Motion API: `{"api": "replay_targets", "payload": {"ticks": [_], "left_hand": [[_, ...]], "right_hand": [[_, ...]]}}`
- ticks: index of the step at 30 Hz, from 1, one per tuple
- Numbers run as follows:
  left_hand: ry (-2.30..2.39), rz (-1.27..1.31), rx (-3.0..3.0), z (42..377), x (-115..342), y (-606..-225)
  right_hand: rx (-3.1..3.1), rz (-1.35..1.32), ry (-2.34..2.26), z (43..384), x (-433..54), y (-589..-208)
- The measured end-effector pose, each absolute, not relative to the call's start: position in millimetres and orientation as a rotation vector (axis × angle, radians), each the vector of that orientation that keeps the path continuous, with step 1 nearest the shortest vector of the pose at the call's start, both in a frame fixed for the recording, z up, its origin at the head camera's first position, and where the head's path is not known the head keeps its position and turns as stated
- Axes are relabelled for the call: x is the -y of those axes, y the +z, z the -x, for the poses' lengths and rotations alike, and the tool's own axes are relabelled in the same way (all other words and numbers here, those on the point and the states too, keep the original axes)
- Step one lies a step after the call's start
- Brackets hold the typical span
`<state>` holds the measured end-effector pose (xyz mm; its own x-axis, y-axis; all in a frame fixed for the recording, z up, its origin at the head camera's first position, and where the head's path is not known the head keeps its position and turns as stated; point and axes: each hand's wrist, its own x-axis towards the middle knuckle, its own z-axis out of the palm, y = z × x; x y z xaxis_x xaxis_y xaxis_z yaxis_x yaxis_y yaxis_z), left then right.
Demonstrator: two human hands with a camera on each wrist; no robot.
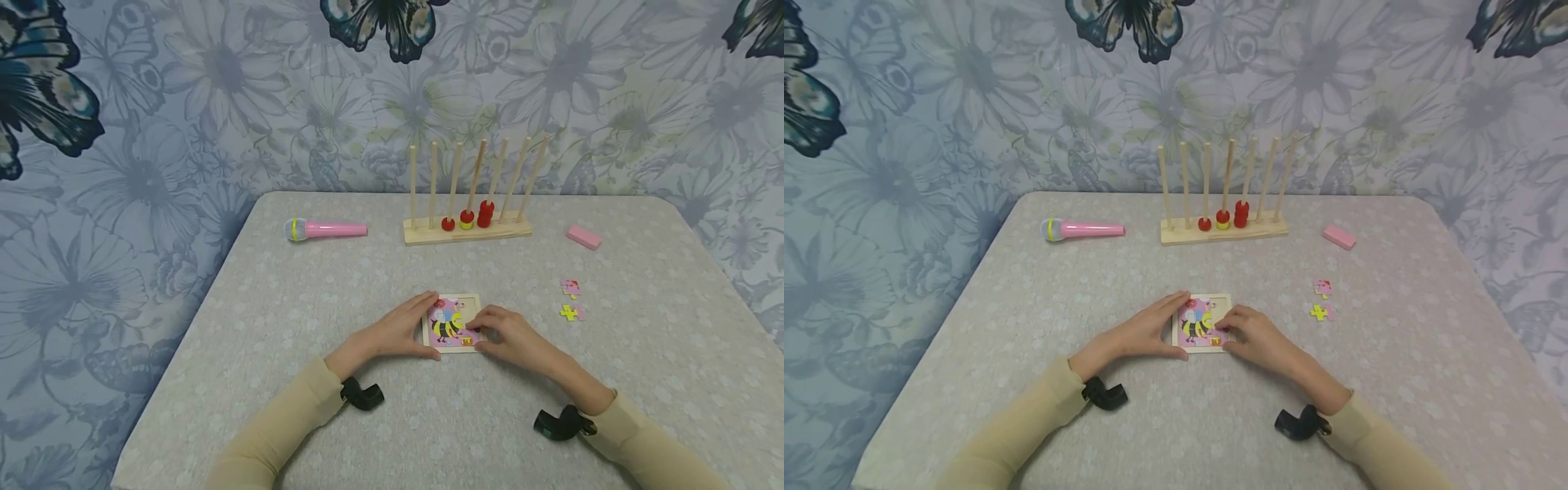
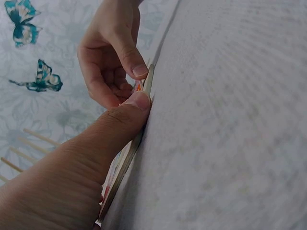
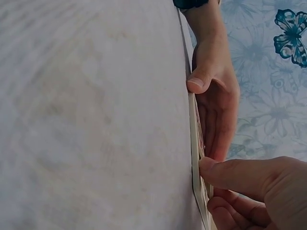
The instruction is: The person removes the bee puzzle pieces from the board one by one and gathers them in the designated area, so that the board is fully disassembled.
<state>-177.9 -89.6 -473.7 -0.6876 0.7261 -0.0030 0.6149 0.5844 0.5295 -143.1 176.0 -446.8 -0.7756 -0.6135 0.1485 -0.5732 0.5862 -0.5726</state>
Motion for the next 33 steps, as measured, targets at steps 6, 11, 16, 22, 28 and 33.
{"api": "replay_targets", "payload": {"ticks": [6, 11, 16, 22, 28, 33], "left_hand": [[0.739, -1.122, -2.6, 177.8, 89.2, -472.8], [0.738, -1.126, -2.601, 177.8, 88.9, -471.6], [0.721, -1.129, -2.605, 177.4, 88.7, -471.3], [0.716, -1.127, -2.605, 176.2, 89.3, -470.4], [0.726, -1.134, -2.602, 176.9, 89.7, -472.1], [0.719, -1.126, -2.61, 177.5, 89.7, -473.5]], "right_hand": [[-2.74, 1.0, -0.985, 142.7, -176.6, -446.8], [-2.754, 1.016, -0.96, 143.1, -175.8, -445.8], [-2.746, 1.012, -0.947, 142.9, -174.4, -444.7], [-2.769, 1.069, -0.931, 141.8, -173.7, -445.9], [-2.817, 1.155, -0.903, 140.2, -173.5, -445.7], [-2.811, 1.097, -0.886, 139.8, -173.4, -445.5]]}}
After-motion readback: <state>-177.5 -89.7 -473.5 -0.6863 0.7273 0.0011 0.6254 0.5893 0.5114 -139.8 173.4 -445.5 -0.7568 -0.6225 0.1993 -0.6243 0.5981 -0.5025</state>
